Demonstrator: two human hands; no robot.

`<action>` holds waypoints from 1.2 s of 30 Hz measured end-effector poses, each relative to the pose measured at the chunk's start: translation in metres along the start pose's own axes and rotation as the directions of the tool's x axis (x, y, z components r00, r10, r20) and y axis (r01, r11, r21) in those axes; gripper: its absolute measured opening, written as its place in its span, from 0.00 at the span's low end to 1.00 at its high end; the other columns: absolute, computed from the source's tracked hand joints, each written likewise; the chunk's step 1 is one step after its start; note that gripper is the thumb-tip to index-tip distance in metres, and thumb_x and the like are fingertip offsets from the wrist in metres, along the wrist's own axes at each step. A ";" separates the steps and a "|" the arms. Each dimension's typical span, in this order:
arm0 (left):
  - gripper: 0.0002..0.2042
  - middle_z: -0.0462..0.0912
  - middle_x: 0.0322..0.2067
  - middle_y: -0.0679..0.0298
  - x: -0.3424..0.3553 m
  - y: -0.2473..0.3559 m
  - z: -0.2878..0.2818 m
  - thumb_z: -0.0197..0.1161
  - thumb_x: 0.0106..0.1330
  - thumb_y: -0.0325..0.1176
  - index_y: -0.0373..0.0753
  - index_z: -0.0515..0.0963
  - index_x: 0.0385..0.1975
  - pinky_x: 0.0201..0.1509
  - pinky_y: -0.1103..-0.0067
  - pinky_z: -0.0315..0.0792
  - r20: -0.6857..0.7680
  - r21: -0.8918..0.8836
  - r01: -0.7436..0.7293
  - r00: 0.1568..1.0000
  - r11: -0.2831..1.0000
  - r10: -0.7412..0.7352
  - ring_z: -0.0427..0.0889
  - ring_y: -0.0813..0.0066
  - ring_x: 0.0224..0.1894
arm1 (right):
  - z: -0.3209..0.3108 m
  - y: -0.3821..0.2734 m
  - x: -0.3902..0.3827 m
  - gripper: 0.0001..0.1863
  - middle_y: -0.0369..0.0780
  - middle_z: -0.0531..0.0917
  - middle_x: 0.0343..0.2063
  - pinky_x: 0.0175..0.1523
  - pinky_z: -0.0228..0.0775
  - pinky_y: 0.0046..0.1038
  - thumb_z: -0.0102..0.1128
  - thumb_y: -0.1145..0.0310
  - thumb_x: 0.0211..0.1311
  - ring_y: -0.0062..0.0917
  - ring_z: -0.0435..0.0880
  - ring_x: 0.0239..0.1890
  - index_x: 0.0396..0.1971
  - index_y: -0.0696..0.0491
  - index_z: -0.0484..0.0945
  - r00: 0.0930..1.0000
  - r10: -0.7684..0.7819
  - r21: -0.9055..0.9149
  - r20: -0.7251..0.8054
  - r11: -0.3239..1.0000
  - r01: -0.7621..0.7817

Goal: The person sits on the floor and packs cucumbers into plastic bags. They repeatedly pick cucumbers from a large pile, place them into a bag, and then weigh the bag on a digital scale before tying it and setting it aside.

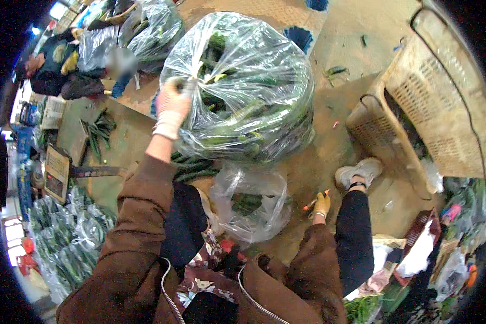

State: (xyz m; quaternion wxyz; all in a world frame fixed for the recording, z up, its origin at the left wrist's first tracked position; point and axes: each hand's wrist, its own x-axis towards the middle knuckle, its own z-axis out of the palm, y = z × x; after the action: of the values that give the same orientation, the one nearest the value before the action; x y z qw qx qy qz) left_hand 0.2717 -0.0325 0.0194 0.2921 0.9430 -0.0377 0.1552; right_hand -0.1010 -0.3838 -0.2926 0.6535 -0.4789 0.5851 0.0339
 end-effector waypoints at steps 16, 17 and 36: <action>0.07 0.78 0.20 0.66 0.001 0.018 0.032 0.55 0.62 0.37 0.42 0.74 0.31 0.16 0.81 0.62 0.641 -0.765 0.644 0.756 -0.027 -0.136 0.69 0.82 0.14 | 0.301 -0.413 -0.377 0.13 0.47 0.79 0.26 0.33 0.69 0.34 0.60 0.58 0.55 0.40 0.80 0.29 0.33 0.51 0.79 0.056 -0.398 -0.350 0.916 -0.721 0.598; 0.08 0.77 0.19 0.66 0.003 0.002 0.044 0.55 0.62 0.38 0.41 0.74 0.32 0.16 0.80 0.62 0.537 -0.818 0.560 0.825 0.131 -0.177 0.68 0.81 0.14 | 0.348 -0.412 -0.390 0.14 0.45 0.80 0.27 0.35 0.70 0.36 0.59 0.55 0.54 0.42 0.79 0.32 0.29 0.51 0.78 0.086 -0.244 -0.256 0.966 -0.853 0.454; 0.12 0.82 0.34 0.50 -0.106 0.085 -0.076 0.49 0.61 0.33 0.35 0.77 0.37 0.39 0.62 0.76 0.598 -0.536 -0.394 0.447 0.746 0.666 0.82 0.54 0.39 | 0.231 -0.495 -0.330 0.20 0.43 0.84 0.30 0.41 0.73 0.36 0.66 0.55 0.45 0.36 0.83 0.34 0.33 0.55 0.81 0.902 -0.199 -0.077 0.384 -0.980 -0.184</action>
State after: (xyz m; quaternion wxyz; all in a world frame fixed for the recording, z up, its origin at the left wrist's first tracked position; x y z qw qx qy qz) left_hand 0.1363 -0.0619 0.0912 0.3314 0.7933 -0.4783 -0.1793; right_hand 0.2648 -0.3263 0.2278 -0.5050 -0.7661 -0.0527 0.3940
